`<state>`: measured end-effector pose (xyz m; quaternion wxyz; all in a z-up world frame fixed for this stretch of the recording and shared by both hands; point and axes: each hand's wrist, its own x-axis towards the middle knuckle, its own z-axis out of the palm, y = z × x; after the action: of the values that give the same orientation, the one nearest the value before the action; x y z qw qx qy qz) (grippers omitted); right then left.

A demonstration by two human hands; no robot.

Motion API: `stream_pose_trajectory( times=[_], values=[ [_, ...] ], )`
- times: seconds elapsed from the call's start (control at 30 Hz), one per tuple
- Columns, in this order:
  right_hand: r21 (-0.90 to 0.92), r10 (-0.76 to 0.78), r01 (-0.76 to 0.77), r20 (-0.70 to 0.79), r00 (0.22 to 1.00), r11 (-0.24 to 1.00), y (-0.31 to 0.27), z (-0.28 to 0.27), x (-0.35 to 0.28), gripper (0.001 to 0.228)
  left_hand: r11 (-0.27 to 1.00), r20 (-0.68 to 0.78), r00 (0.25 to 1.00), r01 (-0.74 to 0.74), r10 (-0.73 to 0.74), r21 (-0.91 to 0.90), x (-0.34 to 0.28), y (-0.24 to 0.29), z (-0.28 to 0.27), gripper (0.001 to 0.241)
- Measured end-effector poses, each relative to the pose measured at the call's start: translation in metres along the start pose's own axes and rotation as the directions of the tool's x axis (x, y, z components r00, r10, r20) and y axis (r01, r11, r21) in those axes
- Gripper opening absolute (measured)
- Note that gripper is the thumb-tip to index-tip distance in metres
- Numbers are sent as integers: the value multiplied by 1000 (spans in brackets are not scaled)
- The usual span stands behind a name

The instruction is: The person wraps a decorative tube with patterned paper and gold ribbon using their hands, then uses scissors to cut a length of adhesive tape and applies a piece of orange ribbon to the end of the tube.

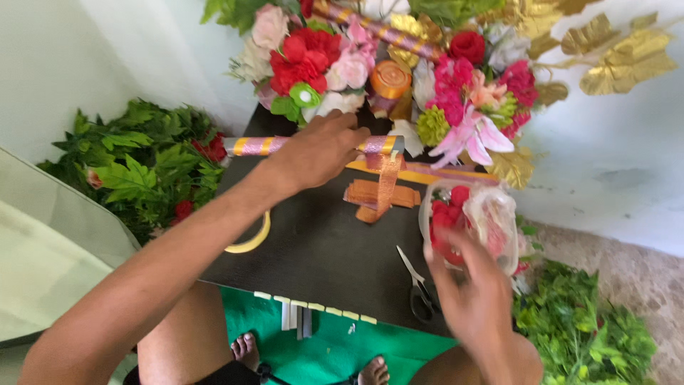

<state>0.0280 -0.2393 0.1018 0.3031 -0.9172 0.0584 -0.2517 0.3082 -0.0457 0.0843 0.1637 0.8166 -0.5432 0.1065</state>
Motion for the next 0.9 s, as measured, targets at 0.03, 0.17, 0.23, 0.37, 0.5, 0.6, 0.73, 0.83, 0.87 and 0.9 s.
stream_pose_trajectory(
  times=[0.03, 0.17, 0.23, 0.37, 0.5, 0.6, 0.73, 0.83, 0.87, 0.9],
  values=[
    [-5, 10, -10, 2, 1000, 1000, -5, 2, 17, 29, 1000, 4, 1000, -5, 5, -9, -6, 12, -10, 19],
    [274, -16, -39, 194, 981, 961, -17, 10, 88, 56, 983, 65, 994, 97, -88, -156, -23, 38, -53, 18],
    [314, 54, -171, 348, 936, 934, -10, 20, 110, 60, 975, 55, 995, 96, -87, -199, -30, 45, -68, 18],
    [470, 147, -479, 583, 799, 741, 6, 41, 125, 35, 967, 67, 992, 115, -103, -227, -38, 44, -81, 19],
    [513, 88, -466, 600, 796, 721, 12, 49, 123, 15, 957, 83, 989, 137, -120, -257, -45, 35, -81, 20],
    [405, 85, -404, 612, 786, 820, 24, 63, 127, 13, 937, 101, 979, 200, -179, -285, -49, 32, -85, 18],
    [16, 138, -186, 607, 782, 982, 31, 80, 138, 15, 907, 94, 968, 249, -231, -339, -59, 36, -121, 15],
    [-282, 208, -58, 538, 817, 958, 34, 95, 136, 24, 853, 40, 966, 246, -257, -460, -67, 43, -139, 21],
    [-293, 167, -23, 479, 862, 956, 26, 91, 134, 35, 836, 47, 966, 245, -255, -492, -71, 46, -147, 28],
    [-305, 124, 10, 417, 900, 952, 17, 87, 132, 47, 817, 52, 966, 243, -254, -523, -75, 49, -154, 36]
  ],
)
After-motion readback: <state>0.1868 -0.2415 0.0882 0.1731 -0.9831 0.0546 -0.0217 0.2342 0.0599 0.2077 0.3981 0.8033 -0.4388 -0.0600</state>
